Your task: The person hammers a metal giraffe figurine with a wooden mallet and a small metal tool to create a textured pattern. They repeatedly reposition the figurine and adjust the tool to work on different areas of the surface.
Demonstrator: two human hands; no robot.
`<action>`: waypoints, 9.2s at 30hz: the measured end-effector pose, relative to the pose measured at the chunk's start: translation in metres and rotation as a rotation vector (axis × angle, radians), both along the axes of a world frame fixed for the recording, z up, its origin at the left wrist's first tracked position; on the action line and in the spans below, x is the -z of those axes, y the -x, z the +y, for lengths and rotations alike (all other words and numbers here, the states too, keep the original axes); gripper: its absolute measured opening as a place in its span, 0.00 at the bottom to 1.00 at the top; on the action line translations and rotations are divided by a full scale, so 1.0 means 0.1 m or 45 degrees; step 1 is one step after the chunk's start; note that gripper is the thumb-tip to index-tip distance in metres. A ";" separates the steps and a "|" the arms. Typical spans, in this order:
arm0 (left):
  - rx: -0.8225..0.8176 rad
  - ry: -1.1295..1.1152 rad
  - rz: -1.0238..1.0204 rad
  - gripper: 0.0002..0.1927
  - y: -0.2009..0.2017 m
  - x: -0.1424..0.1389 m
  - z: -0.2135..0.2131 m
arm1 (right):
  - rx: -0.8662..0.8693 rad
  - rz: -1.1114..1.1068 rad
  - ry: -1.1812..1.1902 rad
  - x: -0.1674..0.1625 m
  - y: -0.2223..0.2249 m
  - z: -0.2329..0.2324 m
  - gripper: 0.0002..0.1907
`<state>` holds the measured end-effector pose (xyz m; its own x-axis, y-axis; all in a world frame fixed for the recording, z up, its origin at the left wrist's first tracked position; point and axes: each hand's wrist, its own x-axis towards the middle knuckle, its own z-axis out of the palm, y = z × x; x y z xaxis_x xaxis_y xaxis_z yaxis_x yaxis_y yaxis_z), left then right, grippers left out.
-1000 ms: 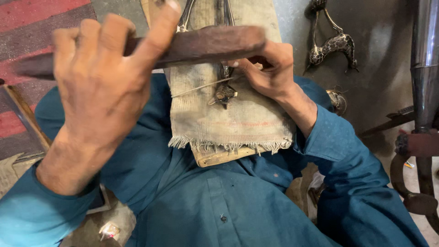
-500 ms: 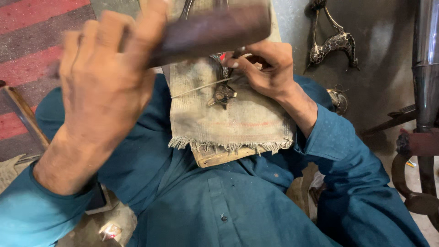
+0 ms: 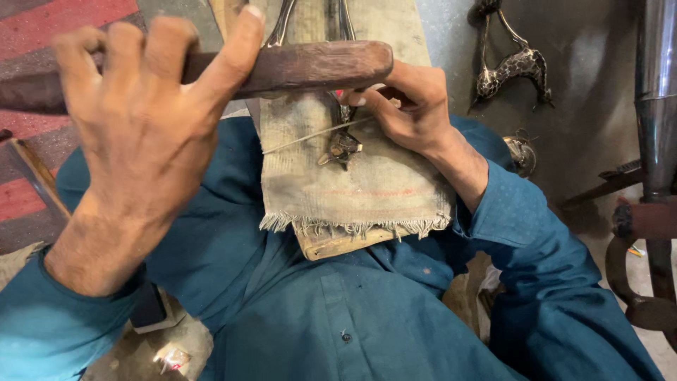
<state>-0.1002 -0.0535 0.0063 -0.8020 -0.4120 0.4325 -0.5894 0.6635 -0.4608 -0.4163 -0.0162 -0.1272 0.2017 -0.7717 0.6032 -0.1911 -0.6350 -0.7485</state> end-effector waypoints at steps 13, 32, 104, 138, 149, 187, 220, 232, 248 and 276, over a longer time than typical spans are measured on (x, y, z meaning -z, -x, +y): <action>-0.061 -0.038 0.002 0.30 0.14 -0.20 0.09 | -0.014 -0.178 -0.108 0.07 -0.06 0.03 0.10; -0.070 -0.025 -0.111 0.32 0.04 -0.27 -0.12 | 0.202 -0.019 -0.360 -0.20 -0.14 -0.02 0.05; -0.893 -2.317 0.505 0.31 -1.10 0.88 0.67 | -0.068 -0.112 -0.548 -0.49 -0.95 -0.52 0.13; -0.306 -1.571 1.543 0.24 0.28 0.14 0.37 | 0.259 -0.902 -0.234 -0.18 -0.60 -0.55 0.13; -0.073 -1.545 1.141 0.30 0.67 0.30 0.64 | 0.308 -0.925 -0.569 -0.32 -0.27 -0.46 0.10; -0.257 -1.508 1.074 0.32 0.26 0.87 -0.69 | 0.701 -0.145 -0.323 -0.83 -0.70 0.54 0.12; -0.016 -2.003 1.873 0.16 -0.15 0.90 -0.24 | 0.673 0.221 -0.456 -0.44 -0.87 1.01 0.24; -0.306 -1.559 1.296 0.21 0.11 0.76 -0.35 | 0.649 0.189 -0.441 -0.58 -1.29 1.04 0.26; 0.282 -0.862 0.606 0.27 1.10 0.47 -1.14 | 0.956 0.573 -0.455 -0.63 -1.27 0.69 0.26; -0.060 -1.385 1.893 0.23 0.19 0.47 0.82 | 0.022 -0.553 -0.617 -0.59 0.08 0.20 0.09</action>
